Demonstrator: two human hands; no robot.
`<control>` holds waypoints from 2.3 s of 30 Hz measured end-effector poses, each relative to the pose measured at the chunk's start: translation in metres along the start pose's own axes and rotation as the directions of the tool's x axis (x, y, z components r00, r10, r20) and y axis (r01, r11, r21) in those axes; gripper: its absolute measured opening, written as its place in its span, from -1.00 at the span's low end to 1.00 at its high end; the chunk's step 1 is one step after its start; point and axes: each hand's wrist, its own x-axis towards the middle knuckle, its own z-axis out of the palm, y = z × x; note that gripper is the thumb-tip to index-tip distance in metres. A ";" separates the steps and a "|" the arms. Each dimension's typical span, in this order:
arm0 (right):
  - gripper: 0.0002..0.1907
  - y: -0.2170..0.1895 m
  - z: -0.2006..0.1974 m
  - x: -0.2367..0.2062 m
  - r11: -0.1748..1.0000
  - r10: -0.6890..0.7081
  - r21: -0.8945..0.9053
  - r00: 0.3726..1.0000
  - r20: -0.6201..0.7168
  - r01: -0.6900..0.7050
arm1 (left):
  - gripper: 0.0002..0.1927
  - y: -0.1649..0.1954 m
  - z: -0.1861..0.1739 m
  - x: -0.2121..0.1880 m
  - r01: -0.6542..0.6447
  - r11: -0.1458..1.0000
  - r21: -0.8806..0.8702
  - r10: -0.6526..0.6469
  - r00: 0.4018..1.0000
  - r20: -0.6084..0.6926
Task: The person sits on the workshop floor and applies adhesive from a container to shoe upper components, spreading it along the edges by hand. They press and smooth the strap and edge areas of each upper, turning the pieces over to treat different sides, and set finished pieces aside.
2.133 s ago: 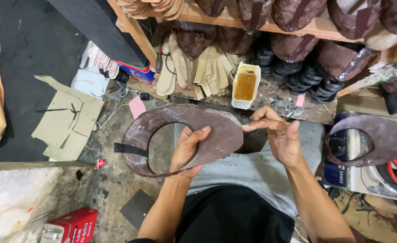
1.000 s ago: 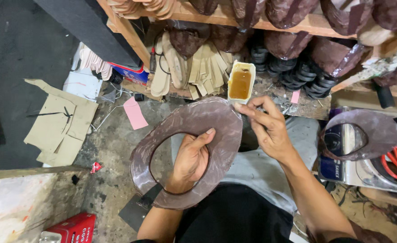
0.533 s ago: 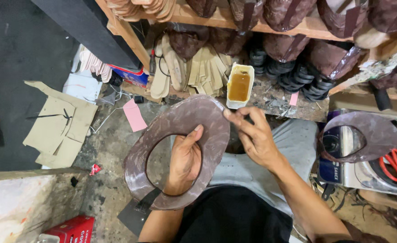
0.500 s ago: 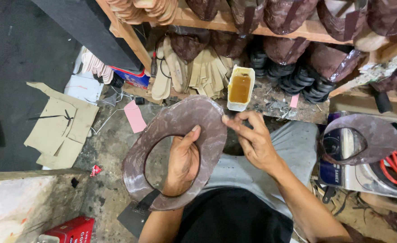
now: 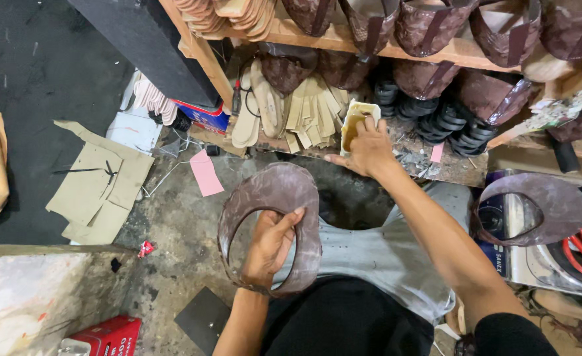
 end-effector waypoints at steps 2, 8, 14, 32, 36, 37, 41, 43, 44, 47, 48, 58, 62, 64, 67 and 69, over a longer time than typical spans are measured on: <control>-0.18 0.004 0.002 -0.002 0.999 0.018 0.044 0.990 0.137 -0.025 | -0.86 -0.004 -0.005 -0.001 -0.083 0.997 0.001 0.083 0.995 0.049; -0.26 0.018 -0.014 -0.047 0.928 0.130 0.355 0.991 -0.028 -0.112 | -0.87 -0.002 0.006 0.004 -0.095 0.981 0.168 0.097 0.995 -0.004; -0.06 0.001 -0.030 -0.102 0.123 0.198 0.983 0.967 -0.160 0.137 | -0.83 0.006 0.039 0.008 -0.122 0.938 0.325 0.083 0.988 0.132; -0.13 -0.017 -0.032 -0.128 0.440 0.081 0.831 0.907 -0.414 0.340 | -0.86 0.011 0.038 0.026 -0.268 0.936 0.229 0.245 0.962 0.124; -0.33 -0.008 -0.029 -0.110 0.552 0.224 0.826 0.932 -0.283 0.118 | -0.79 0.013 0.015 0.036 -0.253 0.967 0.003 0.246 0.941 0.231; -0.34 -0.002 -0.022 -0.094 0.601 0.253 0.799 0.944 -0.212 0.019 | -0.81 0.014 0.015 0.036 -0.191 0.981 -0.030 0.193 0.955 0.225; -0.28 0.012 0.000 -0.038 0.940 0.156 0.317 0.985 -0.068 -0.126 | -0.96 -0.006 0.020 0.020 0.064 0.989 -0.134 -0.067 0.998 -0.021; -0.17 0.008 0.007 -0.016 0.997 0.075 -0.008 0.997 -0.002 -0.075 | -0.88 -0.013 0.019 0.012 0.064 0.992 -0.106 -0.065 0.998 -0.007; -0.15 0.007 0.008 -0.011 0.998 0.059 -0.001 0.993 0.107 -0.060 | -0.82 -0.015 0.017 0.010 0.068 0.998 0.006 -0.068 0.996 0.052; -0.16 0.007 0.005 -0.003 0.998 0.025 0.048 0.976 0.218 -0.036 | -0.95 -0.018 0.010 0.011 -0.039 0.986 0.162 0.023 0.995 0.099; -0.21 0.010 0.005 -0.005 0.995 0.030 0.087 0.993 0.118 -0.041 | -0.95 -0.017 0.008 0.013 -0.091 0.979 0.184 0.075 0.993 0.093; -0.22 0.005 -0.037 -0.097 0.409 0.133 0.901 0.968 -0.214 0.143 | -0.76 -0.005 0.030 0.019 -0.494 0.497 0.713 0.489 0.838 0.240; -0.12 -0.010 -0.037 -0.114 0.436 0.107 0.872 0.949 -0.296 0.223 | -0.59 -0.006 0.055 0.018 -0.427 0.437 0.792 0.431 0.872 0.233; -0.11 -0.011 -0.032 -0.119 0.448 0.111 0.868 0.950 -0.293 0.215 | -0.57 -0.006 0.061 0.019 -0.455 0.411 0.790 0.449 0.855 0.260; -0.19 -0.012 -0.027 -0.130 0.522 0.084 0.802 0.919 -0.385 0.289 | -0.57 0.001 0.061 0.022 -0.439 0.391 0.809 0.475 0.849 0.231; -0.21 -0.011 -0.024 -0.131 0.535 0.104 0.783 0.895 -0.433 0.316 | -0.56 0.003 0.060 0.022 -0.393 0.350 0.851 0.465 0.861 0.206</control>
